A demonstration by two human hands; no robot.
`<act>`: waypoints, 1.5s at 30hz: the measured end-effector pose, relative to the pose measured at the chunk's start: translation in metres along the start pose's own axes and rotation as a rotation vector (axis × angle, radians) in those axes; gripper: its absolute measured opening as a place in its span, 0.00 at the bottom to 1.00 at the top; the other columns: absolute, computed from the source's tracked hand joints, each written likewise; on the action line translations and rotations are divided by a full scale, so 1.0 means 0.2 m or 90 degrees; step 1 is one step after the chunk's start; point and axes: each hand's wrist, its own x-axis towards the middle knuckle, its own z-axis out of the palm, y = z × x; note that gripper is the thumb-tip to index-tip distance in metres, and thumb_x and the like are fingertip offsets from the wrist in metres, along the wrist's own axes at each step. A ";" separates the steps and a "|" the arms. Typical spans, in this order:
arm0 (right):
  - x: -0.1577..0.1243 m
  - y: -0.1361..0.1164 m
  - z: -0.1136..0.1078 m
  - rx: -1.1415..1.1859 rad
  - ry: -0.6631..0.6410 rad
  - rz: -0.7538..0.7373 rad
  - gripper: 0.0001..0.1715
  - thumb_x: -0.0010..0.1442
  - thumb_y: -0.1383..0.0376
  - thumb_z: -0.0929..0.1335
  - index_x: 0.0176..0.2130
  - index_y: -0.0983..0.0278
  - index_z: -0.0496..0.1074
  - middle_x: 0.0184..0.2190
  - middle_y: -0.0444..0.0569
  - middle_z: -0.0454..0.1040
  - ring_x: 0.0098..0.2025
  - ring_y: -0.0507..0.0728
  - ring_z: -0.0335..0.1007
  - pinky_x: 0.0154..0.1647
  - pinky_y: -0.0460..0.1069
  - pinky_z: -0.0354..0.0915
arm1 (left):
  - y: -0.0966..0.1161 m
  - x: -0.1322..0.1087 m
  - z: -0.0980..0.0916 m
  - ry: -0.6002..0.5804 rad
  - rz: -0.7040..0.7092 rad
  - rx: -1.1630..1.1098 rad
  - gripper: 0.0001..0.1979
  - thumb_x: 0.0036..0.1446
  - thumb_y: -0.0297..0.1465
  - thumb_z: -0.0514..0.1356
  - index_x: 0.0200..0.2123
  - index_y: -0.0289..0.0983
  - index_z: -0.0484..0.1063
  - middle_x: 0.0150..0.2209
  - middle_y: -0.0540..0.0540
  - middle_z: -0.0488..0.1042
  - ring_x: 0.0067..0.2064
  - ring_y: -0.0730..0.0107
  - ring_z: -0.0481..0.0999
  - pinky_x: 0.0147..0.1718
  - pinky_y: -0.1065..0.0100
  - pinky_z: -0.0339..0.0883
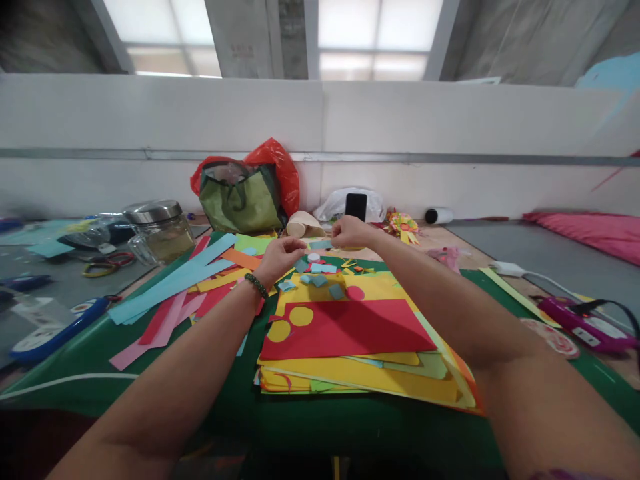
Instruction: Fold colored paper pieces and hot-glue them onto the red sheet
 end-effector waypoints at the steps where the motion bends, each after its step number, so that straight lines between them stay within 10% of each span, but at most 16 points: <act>1: -0.02 -0.01 -0.01 0.010 0.005 -0.002 0.10 0.46 0.69 0.65 0.28 0.68 0.76 0.22 0.44 0.72 0.28 0.51 0.68 0.26 0.43 0.58 | 0.00 0.00 0.00 -0.002 -0.004 -0.007 0.06 0.50 0.27 0.60 0.32 0.34 0.76 0.26 0.49 0.77 0.28 0.72 0.74 0.31 0.72 0.67; 21: -0.14 -0.11 -0.01 0.185 0.025 -0.136 0.16 0.49 0.69 0.65 0.36 0.70 0.79 0.22 0.44 0.73 0.26 0.49 0.64 0.27 0.43 0.58 | 0.09 -0.04 -0.02 -0.172 -0.197 -0.168 0.30 0.65 0.51 0.46 0.30 0.33 0.74 0.28 0.43 0.78 0.24 0.71 0.75 0.24 0.72 0.65; 27: -0.06 -0.16 0.06 0.389 0.061 -0.093 0.07 0.45 0.70 0.69 0.30 0.68 0.75 0.21 0.42 0.71 0.25 0.49 0.62 0.27 0.44 0.59 | 0.10 -0.05 -0.04 -0.279 -0.143 -0.283 0.15 0.56 0.39 0.64 0.26 0.32 0.74 0.27 0.47 0.76 0.29 0.72 0.76 0.28 0.74 0.68; 32: -0.05 -0.26 0.13 0.754 0.003 0.076 0.14 0.42 0.76 0.66 0.32 0.65 0.69 0.22 0.40 0.69 0.21 0.47 0.60 0.21 0.41 0.56 | 0.10 -0.02 -0.05 -0.118 -0.295 -0.512 0.08 0.59 0.30 0.62 0.33 0.30 0.76 0.26 0.43 0.77 0.26 0.70 0.78 0.24 0.74 0.70; 37: -0.08 -0.34 0.19 0.750 -0.137 0.064 0.08 0.44 0.75 0.68 0.27 0.65 0.66 0.18 0.40 0.66 0.19 0.47 0.61 0.22 0.43 0.63 | 0.12 0.00 -0.06 -0.014 -0.304 -0.589 0.13 0.65 0.25 0.51 0.38 0.30 0.75 0.25 0.45 0.77 0.26 0.71 0.78 0.26 0.73 0.73; 45: -0.01 -0.31 0.28 0.587 -0.080 0.097 0.13 0.42 0.72 0.75 0.31 0.65 0.72 0.13 0.35 0.60 0.15 0.45 0.51 0.16 0.41 0.51 | 0.18 0.00 -0.17 0.093 -0.300 -0.833 0.13 0.65 0.25 0.50 0.33 0.30 0.74 0.25 0.46 0.76 0.26 0.73 0.77 0.27 0.74 0.72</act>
